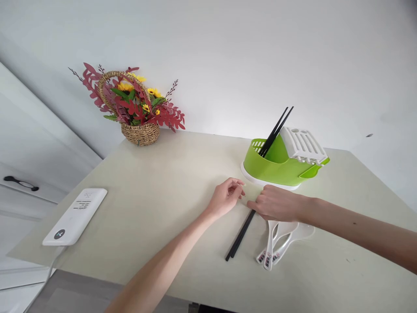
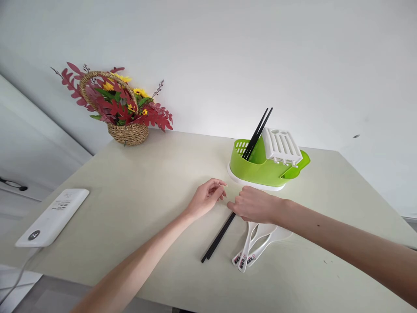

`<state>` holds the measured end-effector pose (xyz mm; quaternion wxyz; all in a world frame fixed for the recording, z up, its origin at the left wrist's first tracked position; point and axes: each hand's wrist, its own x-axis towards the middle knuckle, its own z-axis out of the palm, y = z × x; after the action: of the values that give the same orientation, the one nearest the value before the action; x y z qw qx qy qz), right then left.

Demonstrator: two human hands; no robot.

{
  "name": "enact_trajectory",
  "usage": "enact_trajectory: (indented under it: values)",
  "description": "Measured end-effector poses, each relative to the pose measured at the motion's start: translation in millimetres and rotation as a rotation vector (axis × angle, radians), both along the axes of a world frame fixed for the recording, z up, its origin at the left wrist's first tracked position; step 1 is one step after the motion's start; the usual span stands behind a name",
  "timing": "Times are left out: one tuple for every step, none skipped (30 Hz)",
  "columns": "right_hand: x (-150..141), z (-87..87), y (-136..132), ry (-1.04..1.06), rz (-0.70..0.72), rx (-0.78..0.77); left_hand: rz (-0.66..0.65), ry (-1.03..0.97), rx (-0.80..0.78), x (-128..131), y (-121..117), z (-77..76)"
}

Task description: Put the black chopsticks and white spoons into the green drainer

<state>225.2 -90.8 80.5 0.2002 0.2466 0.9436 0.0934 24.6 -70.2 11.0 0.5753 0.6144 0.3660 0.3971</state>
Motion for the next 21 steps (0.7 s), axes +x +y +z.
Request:
enact_trajectory:
  values:
    - [-0.2, 0.2, -0.2, -0.002, 0.0, -0.003, 0.0, 0.001, -0.001, 0.2, 0.2, -0.3]
    - [-0.4, 0.5, -0.5, -0.001, -0.001, -0.007, -0.002, 0.003, -0.002, 0.3, 0.4, -0.6]
    - [-0.6, 0.9, -0.7, 0.001, -0.004, -0.012, -0.001, 0.004, -0.001, 0.4, 0.5, -0.9]
    - [-0.8, 1.2, -0.9, 0.003, -0.008, -0.016, -0.001, 0.004, -0.001, 0.5, 0.7, -1.1]
    - [-1.0, 1.5, -1.1, 0.005, -0.011, -0.019, -0.001, 0.004, 0.0, 0.5, 0.8, -1.2]
    - [-1.1, 1.7, -1.2, 0.005, -0.013, -0.019, -0.002, 0.006, 0.0, 0.5, 0.8, -1.2]
    - [-1.1, 1.7, -1.2, 0.004, -0.013, -0.019, -0.002, 0.009, 0.0, 0.4, 0.7, -1.1]
    - [-1.0, 1.6, -1.1, 0.002, -0.013, -0.017, -0.001, 0.014, 0.0, 0.2, 0.6, -0.8]
    - [-0.8, 1.4, -0.9, 0.003, -0.012, -0.019, -0.001, 0.019, -0.001, 0.1, 0.5, -0.4]
    - [-0.4, 1.1, -0.6, 0.009, -0.012, -0.022, -0.001, 0.025, 0.0, -0.1, 0.4, 0.0]
    - [0.1, 0.7, -0.3, 0.018, -0.012, -0.025, -0.001, 0.028, 0.001, -0.3, 0.2, 0.4]
    - [0.6, 0.3, 0.1, 0.03, -0.012, -0.029, -0.002, 0.031, 0.002, -0.5, 0.1, 0.7]
    - [1.1, 0.0, 0.5, 0.042, -0.012, -0.03, -0.004, 0.032, 0.003, -0.7, 0.0, 1.0]
    - [1.6, -0.2, 0.8, 0.051, -0.012, -0.031, -0.005, 0.033, 0.003, -0.8, 0.0, 1.0]
    - [2.0, -0.2, 1.2, 0.057, -0.011, -0.031, -0.008, 0.034, 0.004, -1.0, 0.0, 1.0]
    - [2.3, -0.1, 1.5, 0.059, -0.012, -0.03, -0.011, 0.035, 0.003, -1.1, 0.0, 0.7]
    - [2.5, 0.3, 1.7, 0.056, -0.016, -0.027, -0.015, 0.039, 0.003, -1.2, 0.1, 0.3]
    - [2.5, 0.9, 2.0, 0.047, -0.021, -0.026, -0.02, 0.044, 0.003, -1.2, 0.2, -0.3]
    - [2.4, 1.7, 2.2, 0.034, -0.027, -0.024, -0.024, 0.05, 0.005, -1.2, 0.4, -1.1]
    - [2.2, 2.6, 2.5, 0.02, -0.032, -0.024, -0.027, 0.054, 0.007, -1.2, 0.5, -1.9]
    - [2.0, 3.5, 2.8, 0.01, -0.038, -0.024, -0.03, 0.055, 0.008, -1.1, 0.7, -2.7]
